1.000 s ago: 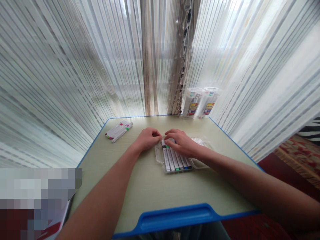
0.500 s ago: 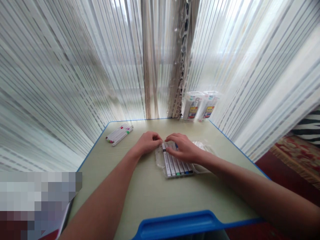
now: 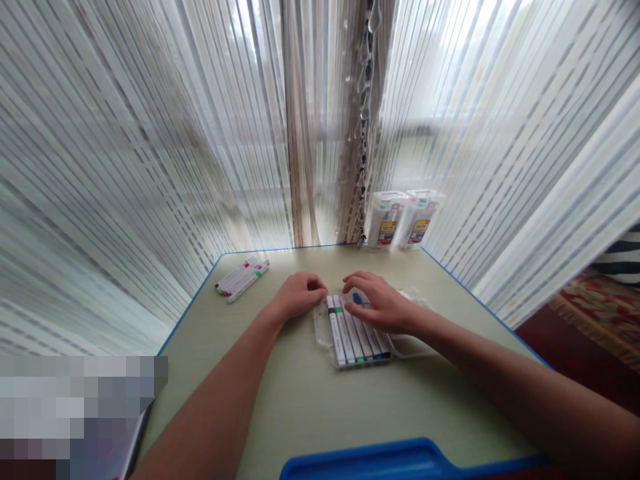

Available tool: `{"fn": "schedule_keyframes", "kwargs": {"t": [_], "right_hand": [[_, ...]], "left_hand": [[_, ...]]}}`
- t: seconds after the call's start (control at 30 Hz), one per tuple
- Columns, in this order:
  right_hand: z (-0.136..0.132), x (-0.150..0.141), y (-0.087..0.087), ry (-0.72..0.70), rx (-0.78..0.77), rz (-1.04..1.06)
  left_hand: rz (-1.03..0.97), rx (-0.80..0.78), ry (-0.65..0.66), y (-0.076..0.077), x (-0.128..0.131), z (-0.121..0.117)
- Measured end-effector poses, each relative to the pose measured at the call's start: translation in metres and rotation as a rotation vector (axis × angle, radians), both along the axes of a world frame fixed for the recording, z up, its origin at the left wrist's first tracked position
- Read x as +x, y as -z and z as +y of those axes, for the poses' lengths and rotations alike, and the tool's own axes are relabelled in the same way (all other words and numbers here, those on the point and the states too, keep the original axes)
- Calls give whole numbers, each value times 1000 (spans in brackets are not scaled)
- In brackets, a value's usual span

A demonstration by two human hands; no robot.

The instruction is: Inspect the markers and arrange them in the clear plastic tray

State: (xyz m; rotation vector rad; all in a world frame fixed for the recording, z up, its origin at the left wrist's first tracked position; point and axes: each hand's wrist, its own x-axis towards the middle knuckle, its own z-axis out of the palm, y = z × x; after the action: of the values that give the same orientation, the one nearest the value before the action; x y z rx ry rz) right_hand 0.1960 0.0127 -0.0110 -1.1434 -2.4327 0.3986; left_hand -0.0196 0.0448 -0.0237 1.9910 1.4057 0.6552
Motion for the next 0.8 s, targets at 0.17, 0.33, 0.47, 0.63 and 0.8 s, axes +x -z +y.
{"fn": "schedule_keyframes", "kwargs": {"t": [0.17,0.33,0.47,0.63,0.8], "right_hand": [[1,0,-1,0,-49,-51],[2,1,-1,-11,-58,-63],[3,1,0,-23,-58,-67],[-1,0,-2,-4,-54,-73],[-1,8,-3,15,-37,-58]], "left_hand": [[-17,13,5,4,-1,2],[-24,26,1,6,-1,3],[-26,30,-9,6,0,3],[-38,17,-1,4,0,2],[-27,23,1,6,-1,3]]}}
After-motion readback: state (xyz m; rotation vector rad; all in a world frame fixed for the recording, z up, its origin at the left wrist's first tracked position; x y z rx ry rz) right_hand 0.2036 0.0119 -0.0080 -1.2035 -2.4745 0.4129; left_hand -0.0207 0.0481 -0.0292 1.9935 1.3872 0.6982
